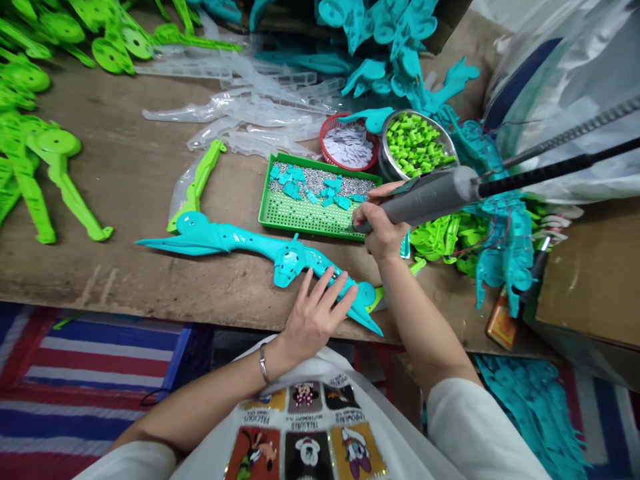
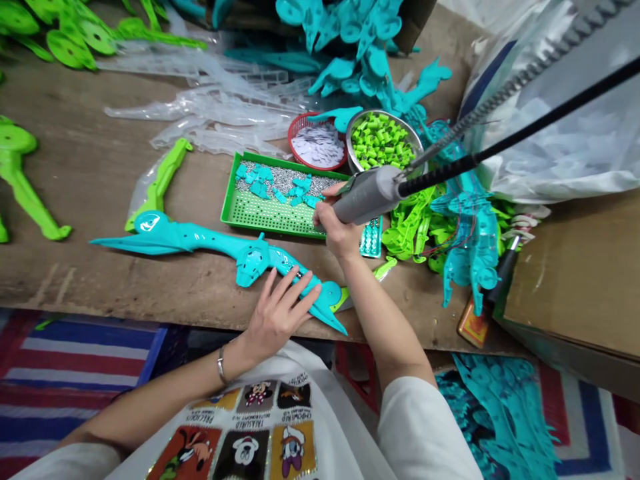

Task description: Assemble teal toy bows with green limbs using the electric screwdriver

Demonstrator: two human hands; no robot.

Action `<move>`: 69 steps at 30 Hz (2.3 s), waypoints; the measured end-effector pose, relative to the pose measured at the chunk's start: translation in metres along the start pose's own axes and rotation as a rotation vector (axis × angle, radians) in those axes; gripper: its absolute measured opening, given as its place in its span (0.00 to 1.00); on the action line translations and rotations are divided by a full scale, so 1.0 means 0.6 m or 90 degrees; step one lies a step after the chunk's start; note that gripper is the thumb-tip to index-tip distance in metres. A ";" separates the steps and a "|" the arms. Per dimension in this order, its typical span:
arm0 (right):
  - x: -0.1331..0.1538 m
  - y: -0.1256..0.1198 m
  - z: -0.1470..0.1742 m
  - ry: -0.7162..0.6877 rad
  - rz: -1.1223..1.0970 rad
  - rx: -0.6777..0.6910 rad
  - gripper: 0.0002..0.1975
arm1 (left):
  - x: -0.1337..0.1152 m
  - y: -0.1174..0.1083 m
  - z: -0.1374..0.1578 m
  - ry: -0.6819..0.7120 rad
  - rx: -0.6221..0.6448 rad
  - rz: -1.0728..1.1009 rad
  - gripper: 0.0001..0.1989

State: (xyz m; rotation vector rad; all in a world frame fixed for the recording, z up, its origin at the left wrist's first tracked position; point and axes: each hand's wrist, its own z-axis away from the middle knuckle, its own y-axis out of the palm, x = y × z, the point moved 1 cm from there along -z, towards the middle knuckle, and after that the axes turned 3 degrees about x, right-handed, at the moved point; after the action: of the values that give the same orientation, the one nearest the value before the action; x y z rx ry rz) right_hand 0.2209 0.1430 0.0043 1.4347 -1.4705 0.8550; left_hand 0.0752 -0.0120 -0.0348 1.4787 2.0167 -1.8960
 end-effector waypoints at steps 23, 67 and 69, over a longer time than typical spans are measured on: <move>0.199 -0.067 0.212 0.064 -0.007 0.049 0.11 | -0.084 0.043 0.019 -0.595 0.124 1.161 0.16; 0.118 -0.033 0.035 -0.026 -0.038 0.026 0.10 | 0.047 -0.164 -0.040 -0.104 0.024 0.263 0.08; 0.107 -0.033 0.026 -0.006 -0.032 0.018 0.11 | 0.092 -0.189 -0.088 -0.087 -0.031 0.110 0.07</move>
State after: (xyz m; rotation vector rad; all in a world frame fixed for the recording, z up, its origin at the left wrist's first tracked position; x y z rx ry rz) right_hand 0.2422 0.1026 0.0558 1.4933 -1.4286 0.8417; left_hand 0.0056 0.0823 0.0358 1.4177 1.8015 -1.8129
